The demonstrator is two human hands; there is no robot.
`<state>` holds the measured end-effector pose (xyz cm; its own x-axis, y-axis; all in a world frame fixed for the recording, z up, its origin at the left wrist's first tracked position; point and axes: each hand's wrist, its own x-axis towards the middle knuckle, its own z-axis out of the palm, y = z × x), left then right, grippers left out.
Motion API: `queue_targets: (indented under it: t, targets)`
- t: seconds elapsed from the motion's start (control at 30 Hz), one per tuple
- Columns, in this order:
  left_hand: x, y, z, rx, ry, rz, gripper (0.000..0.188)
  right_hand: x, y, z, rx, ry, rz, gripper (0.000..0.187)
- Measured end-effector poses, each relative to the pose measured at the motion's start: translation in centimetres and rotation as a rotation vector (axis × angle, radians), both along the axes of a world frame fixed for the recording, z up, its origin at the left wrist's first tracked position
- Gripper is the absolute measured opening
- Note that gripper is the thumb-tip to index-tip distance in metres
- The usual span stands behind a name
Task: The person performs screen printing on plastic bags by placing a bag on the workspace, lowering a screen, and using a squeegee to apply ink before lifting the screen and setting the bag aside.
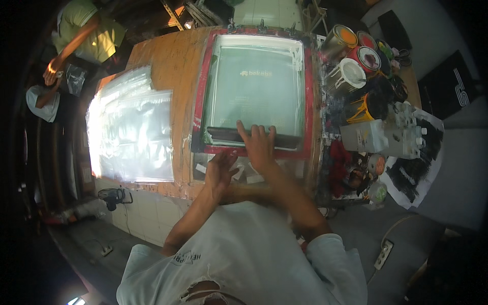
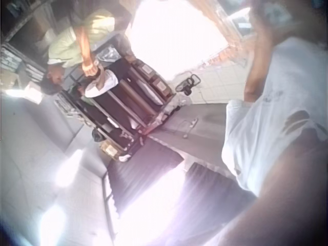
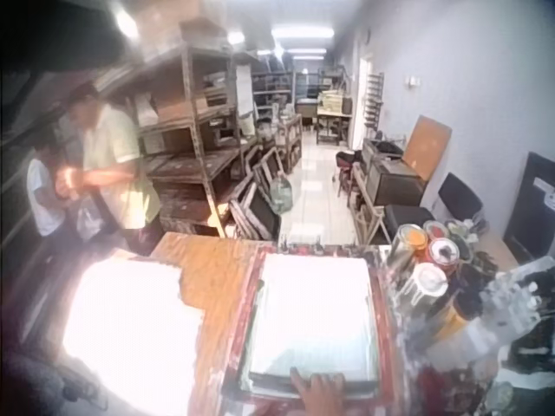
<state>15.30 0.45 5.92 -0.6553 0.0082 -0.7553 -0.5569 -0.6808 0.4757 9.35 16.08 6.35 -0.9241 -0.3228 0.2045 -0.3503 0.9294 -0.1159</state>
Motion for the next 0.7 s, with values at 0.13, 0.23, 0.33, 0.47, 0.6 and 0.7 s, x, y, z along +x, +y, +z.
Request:
queue_targets:
  t: [0.13,0.23,0.33,0.47,0.6,0.7]
  targets:
    - [-0.5,1.2,1.8,-0.038,-0.076,0.040,0.059,-2.5,0.5,-0.4,-0.085,0.030,0.030,0.069]
    - [-0.4,1.0,1.6,-0.037,-0.081,0.036,0.060,-6.5,0.8,-0.5,-0.119,0.059,0.041,0.064]
    - [-0.6,0.9,1.3,-0.035,-0.094,0.005,0.058,-11.7,1.3,-1.0,-0.132,0.106,0.047,0.058]
    - [-0.5,0.8,1.5,-0.038,-0.132,0.006,0.051,-19.3,1.6,-1.8,-0.118,0.147,0.041,0.059]
    - [-0.4,0.8,0.9,0.026,-0.252,0.133,0.042,-26.5,2.1,-2.0,-0.075,0.133,0.017,0.069]
    - [-0.3,1.1,1.5,-0.003,-0.199,0.152,0.033,-30.8,2.6,-2.1,-0.063,0.123,0.002,0.072]
